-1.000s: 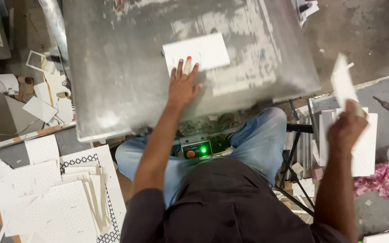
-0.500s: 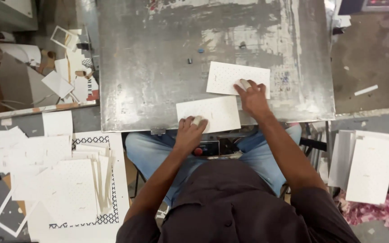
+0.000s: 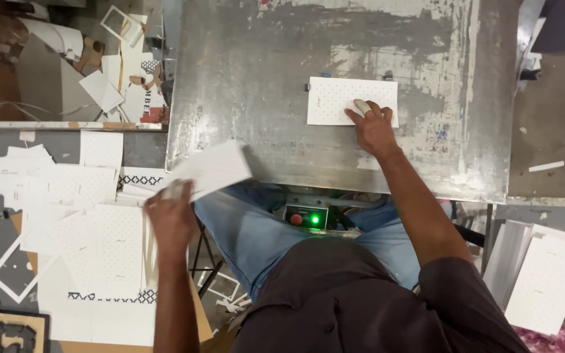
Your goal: Operating a manual hot foil or embossing press to process paper cards.
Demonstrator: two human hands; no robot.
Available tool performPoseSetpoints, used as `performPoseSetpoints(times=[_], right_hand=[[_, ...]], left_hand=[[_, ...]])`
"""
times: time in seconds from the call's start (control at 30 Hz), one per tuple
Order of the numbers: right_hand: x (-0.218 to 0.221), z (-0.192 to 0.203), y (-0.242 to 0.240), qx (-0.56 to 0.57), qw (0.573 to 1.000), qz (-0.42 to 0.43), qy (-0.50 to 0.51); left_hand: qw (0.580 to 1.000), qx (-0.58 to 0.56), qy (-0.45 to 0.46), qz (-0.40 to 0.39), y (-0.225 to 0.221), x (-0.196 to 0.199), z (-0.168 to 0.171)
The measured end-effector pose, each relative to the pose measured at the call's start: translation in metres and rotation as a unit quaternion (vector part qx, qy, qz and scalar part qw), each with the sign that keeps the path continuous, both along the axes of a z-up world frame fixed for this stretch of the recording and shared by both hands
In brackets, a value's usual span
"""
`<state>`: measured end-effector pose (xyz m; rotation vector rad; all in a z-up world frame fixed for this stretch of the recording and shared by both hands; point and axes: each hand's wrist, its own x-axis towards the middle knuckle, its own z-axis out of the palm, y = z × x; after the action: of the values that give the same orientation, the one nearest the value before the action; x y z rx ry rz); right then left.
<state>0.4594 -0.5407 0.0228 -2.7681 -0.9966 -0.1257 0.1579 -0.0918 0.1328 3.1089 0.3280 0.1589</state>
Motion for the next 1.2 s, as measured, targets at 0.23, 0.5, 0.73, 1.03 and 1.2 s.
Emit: performPoseSetpoints(times=[0.23, 0.5, 0.73, 1.03, 1.2], right_hand=[[0.018, 0.021, 0.017, -0.034, 0.994, -0.039, 0.101], [0.053, 0.066, 0.001, 0.026, 0.986, -0.06, 0.152], [-0.028, 0.128, -0.107, 0.203, 0.962, -0.122, -0.133], [-0.233, 0.034, -0.348, -0.103, 0.8, -0.586, 0.076], [-0.327, 0.031, -0.386, -0.225, 0.614, -0.732, 0.194]], left_hand=[[0.975, 0.119, -0.08, 0.171, 0.09, -0.117, -0.033], [0.92, -0.076, 0.063, 0.38, 0.1, -0.208, -0.131], [0.909, -0.135, 0.041, 0.393, 0.086, -0.202, -0.132], [0.941, -0.128, -0.018, 0.312, 0.069, -0.159, -0.137], [0.963, -0.121, -0.075, 0.228, 0.06, -0.129, -0.129]])
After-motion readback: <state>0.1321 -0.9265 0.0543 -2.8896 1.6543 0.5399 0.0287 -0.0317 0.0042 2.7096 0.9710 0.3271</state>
